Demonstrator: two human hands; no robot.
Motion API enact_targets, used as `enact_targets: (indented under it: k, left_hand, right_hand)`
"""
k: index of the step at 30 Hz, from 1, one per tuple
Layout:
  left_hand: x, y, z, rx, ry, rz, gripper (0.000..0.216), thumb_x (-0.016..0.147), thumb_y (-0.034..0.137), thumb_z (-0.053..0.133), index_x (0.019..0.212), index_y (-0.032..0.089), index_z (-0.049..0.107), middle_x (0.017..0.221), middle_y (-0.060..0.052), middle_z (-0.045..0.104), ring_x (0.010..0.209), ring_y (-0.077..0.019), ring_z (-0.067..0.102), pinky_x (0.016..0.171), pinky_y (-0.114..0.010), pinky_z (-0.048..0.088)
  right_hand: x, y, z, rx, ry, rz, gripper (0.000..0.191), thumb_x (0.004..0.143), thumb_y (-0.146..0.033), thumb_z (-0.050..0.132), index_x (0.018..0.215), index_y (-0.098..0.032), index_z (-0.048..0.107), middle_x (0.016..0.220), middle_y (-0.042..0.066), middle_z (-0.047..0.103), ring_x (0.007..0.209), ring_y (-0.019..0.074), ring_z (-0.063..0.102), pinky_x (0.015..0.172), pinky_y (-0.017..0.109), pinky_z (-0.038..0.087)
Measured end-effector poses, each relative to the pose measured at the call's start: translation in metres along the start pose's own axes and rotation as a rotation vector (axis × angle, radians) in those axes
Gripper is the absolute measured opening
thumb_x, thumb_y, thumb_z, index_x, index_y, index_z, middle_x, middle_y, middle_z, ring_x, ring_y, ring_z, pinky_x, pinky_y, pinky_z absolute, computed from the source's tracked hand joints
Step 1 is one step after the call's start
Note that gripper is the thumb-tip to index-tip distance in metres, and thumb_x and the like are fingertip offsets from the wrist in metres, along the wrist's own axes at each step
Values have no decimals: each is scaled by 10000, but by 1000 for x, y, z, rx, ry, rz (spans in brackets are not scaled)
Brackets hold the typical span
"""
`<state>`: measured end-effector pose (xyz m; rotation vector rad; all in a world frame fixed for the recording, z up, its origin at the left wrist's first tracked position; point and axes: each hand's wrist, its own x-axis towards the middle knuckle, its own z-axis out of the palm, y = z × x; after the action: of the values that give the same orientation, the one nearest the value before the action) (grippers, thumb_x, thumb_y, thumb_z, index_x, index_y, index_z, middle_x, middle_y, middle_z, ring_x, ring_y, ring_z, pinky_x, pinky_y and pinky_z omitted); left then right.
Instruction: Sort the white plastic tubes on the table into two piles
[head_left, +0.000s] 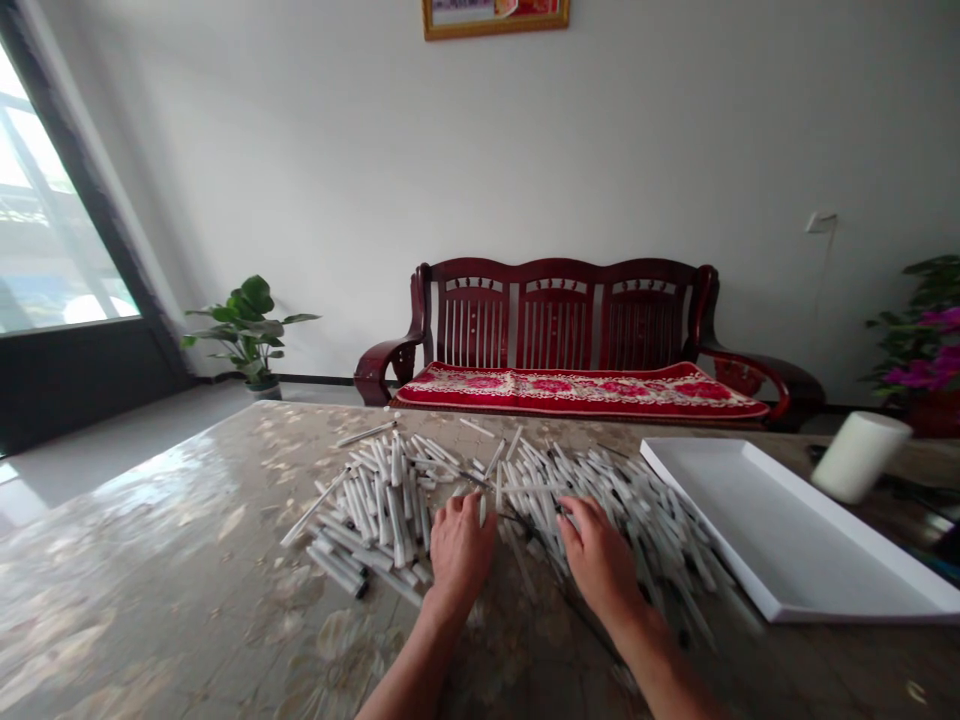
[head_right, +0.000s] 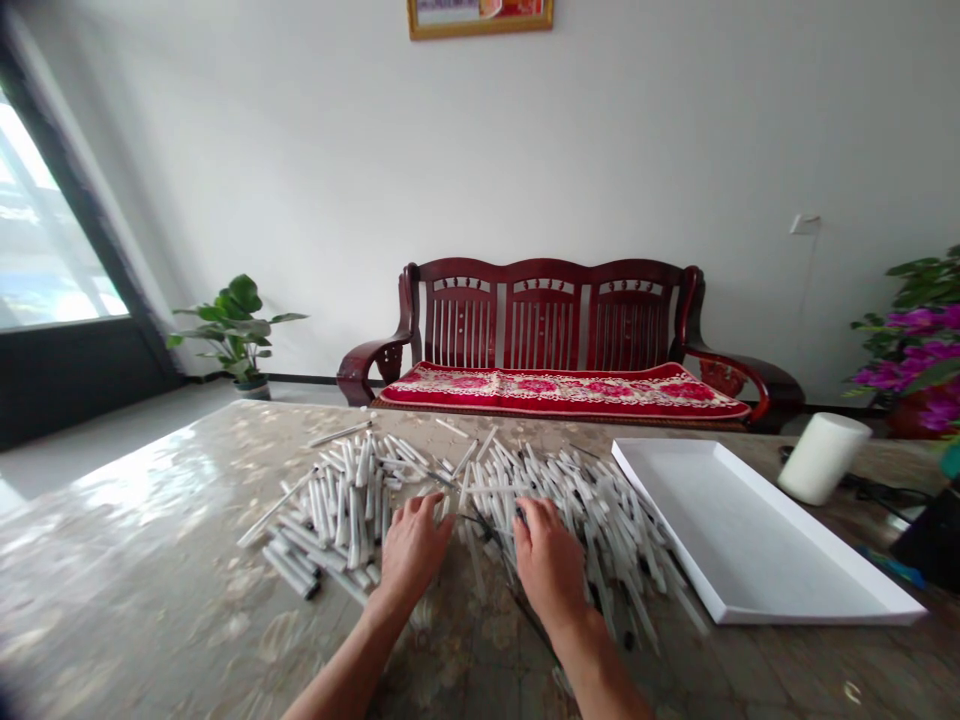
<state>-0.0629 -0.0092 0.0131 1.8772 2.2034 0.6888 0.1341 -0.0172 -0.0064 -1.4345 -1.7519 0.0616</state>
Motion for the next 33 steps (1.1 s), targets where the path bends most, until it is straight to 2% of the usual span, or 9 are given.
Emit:
enact_targets:
  k: [5, 9, 11, 14, 16, 19, 21, 29, 33]
  left_hand:
    - [-4, 5, 25, -194, -105, 103, 416, 900, 230, 469, 1291, 151, 586, 1225, -145, 641, 1146, -263, 577, 968, -329, 404]
    - [2, 3, 29, -398, -81, 153, 404, 872, 140, 442, 1235, 150, 618, 1181, -128, 655, 1058, -211, 617, 928, -290, 430]
    - [6, -5, 17, -307, -14, 114, 371, 862, 131, 450, 1172, 158, 653, 1156, -123, 659, 1058, -223, 604, 924, -304, 427]
    - [9, -20, -6, 8, 72, 9, 333, 860, 183, 488, 1134, 181, 678, 1181, -133, 645, 1080, -280, 564, 935, -364, 408]
    - [9, -30, -16, 150, 67, -54, 342, 870, 197, 470, 1143, 188, 677, 1188, -147, 643, 1071, -305, 561, 898, -383, 417]
    - [6, -36, -22, 253, 10, -58, 362, 878, 141, 397, 1064, 184, 705, 1155, -160, 651, 1052, -321, 570, 833, -376, 429]
    - [5, -35, -21, 264, -22, -47, 378, 859, 98, 391, 1040, 191, 710, 1153, -151, 651, 1042, -313, 577, 809, -356, 432]
    - [-2, -17, -18, 199, -94, -45, 484, 837, 24, 404, 1231, 205, 620, 1172, -163, 633, 996, -272, 628, 773, -317, 452]
    - [0, -20, -7, 10, -35, -28, 492, 820, 14, 436, 1252, 174, 609, 1090, -155, 665, 980, -252, 640, 828, -326, 446]
  right_hand:
    - [-7, -10, 5, -31, -147, -175, 269, 897, -177, 484, 1087, -237, 664, 1082, 73, 666, 989, 201, 651, 827, 295, 505]
    - [-10, -15, 7, -50, -146, -184, 292, 869, -116, 476, 1043, -235, 677, 1036, 64, 673, 973, 200, 649, 840, 296, 501]
    - [-11, -16, 7, -45, -117, -182, 279, 882, -121, 464, 1022, -228, 679, 1026, 66, 679, 961, 198, 652, 842, 295, 498]
    - [-12, -16, 6, -26, -90, -202, 272, 895, -127, 451, 991, -225, 686, 997, 63, 689, 933, 189, 660, 830, 284, 494]
    - [-12, -17, 6, -25, -84, -210, 277, 889, -118, 448, 964, -225, 693, 972, 58, 694, 910, 184, 665, 814, 278, 493]
    - [-13, -17, 7, -30, -84, -204, 285, 877, -108, 450, 936, -230, 701, 956, 50, 699, 892, 178, 668, 797, 266, 493]
    - [-13, -16, 7, -25, -85, -195, 289, 871, -105, 452, 932, -235, 703, 955, 48, 703, 882, 174, 668, 787, 260, 493]
    - [-13, -14, 8, -1, -102, -183, 287, 879, -102, 451, 918, -232, 703, 953, 49, 701, 891, 173, 664, 790, 255, 489]
    - [-13, -16, 9, 10, -100, -193, 294, 885, -98, 442, 929, -229, 702, 955, 55, 701, 894, 176, 666, 803, 262, 492]
